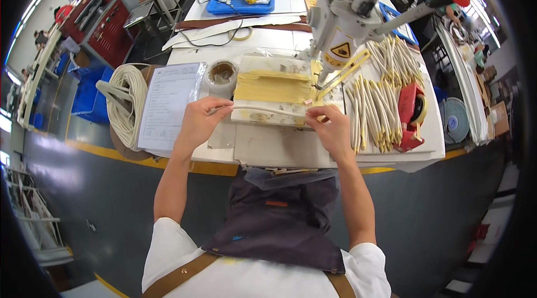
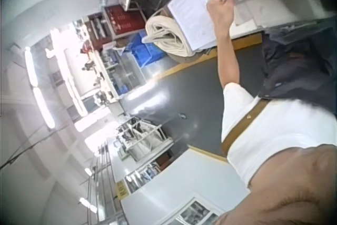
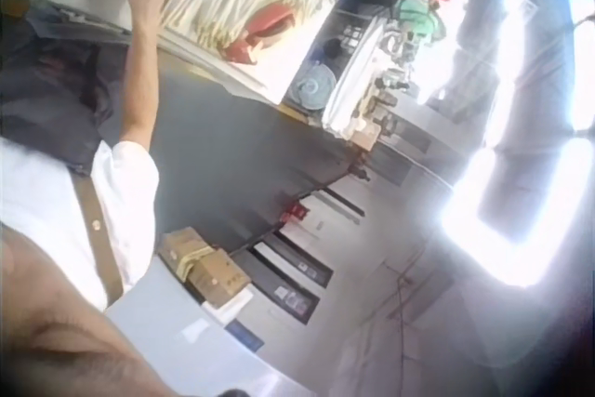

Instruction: The person repeatedly picks up a white cable and a small yellow plastic piece, inserts the piece into the cable end, and uses a press machine to secure it. The finished units are placed in a pile on the table.

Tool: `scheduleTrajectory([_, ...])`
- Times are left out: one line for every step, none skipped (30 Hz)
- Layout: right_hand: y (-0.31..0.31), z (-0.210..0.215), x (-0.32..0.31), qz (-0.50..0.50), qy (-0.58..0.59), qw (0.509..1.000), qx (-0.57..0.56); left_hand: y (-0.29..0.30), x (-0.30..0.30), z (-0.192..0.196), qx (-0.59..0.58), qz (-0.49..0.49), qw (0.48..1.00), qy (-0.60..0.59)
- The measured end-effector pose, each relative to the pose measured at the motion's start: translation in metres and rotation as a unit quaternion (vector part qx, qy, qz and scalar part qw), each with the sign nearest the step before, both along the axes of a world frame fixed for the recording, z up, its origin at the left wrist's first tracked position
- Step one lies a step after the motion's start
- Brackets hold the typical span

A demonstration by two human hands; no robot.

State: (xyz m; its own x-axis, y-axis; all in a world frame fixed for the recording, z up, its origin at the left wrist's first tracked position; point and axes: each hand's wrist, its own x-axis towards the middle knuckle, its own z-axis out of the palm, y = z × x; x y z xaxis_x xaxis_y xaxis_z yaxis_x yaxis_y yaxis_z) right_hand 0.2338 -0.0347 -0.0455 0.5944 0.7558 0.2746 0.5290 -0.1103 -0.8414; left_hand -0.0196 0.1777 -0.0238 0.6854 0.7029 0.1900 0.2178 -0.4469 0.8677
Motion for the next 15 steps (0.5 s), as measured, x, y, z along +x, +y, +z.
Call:
scheduleTrajectory([0.004, -0.008, 0.001, -0.01, -0.03, 0.999, -0.007, 0.004, 0.004, -0.006, 0.004, 0.002, 1.0, 0.012])
scheduleTrajectory([0.007, -0.013, 0.001, -0.021, -0.06, 0.998, -0.015, 0.007, 0.007, -0.01, 0.008, 0.004, 1.0, 0.024])
scheduleTrajectory([0.009, -0.015, 0.001, -0.027, -0.075, 0.997, -0.014, 0.009, 0.007, -0.012, 0.006, 0.007, 0.999, 0.034])
scheduleTrajectory([0.01, -0.017, 0.001, -0.033, -0.091, 0.995, -0.014, 0.009, 0.007, -0.013, 0.004, 0.01, 0.999, 0.044])
scheduleTrajectory([0.011, -0.018, 0.001, -0.039, -0.106, 0.994, -0.014, 0.01, 0.007, -0.014, 0.003, 0.013, 0.998, 0.055])
scheduleTrajectory([0.011, -0.019, 0.0, -0.042, -0.099, 0.994, -0.009, 0.011, 0.007, -0.016, -0.002, 0.015, 0.998, 0.062])
scheduleTrajectory([0.011, -0.02, 0.0, -0.045, -0.093, 0.995, -0.005, 0.012, 0.007, -0.018, -0.007, 0.017, 0.997, 0.07])
scheduleTrajectory([0.01, -0.021, -0.001, -0.048, -0.086, 0.995, 0.0, 0.013, 0.007, -0.019, -0.011, 0.02, 0.997, 0.078])
scheduleTrajectory([0.01, -0.021, -0.001, -0.05, -0.084, 0.995, 0.0, 0.013, 0.008, -0.02, 0.001, 0.013, 0.996, 0.089])
scheduleTrajectory([0.009, -0.02, -0.002, -0.051, -0.082, 0.995, 0.0, 0.013, 0.009, -0.019, 0.013, 0.006, 0.995, 0.1])
scheduleTrajectory([0.009, -0.02, -0.002, -0.052, -0.079, 0.996, 0.001, 0.014, 0.009, -0.019, 0.025, 0.0, 0.994, 0.111])
scheduleTrajectory([0.009, -0.019, -0.002, -0.05, -0.08, 0.996, -0.004, 0.016, 0.008, -0.023, 0.04, -0.005, 0.995, 0.09])
scheduleTrajectory([0.009, -0.018, -0.002, -0.048, -0.081, 0.995, -0.01, 0.019, 0.007, -0.031, 0.054, -0.01, 0.996, 0.07])
scheduleTrajectory([0.009, -0.017, -0.002, -0.046, -0.082, 0.995, -0.015, 0.02, 0.006, -0.034, 0.069, -0.015, 0.996, 0.05])
scheduleTrajectory([0.009, -0.018, -0.002, -0.047, -0.074, 0.996, -0.017, 0.02, 0.006, -0.033, 0.077, -0.019, 0.995, 0.058])
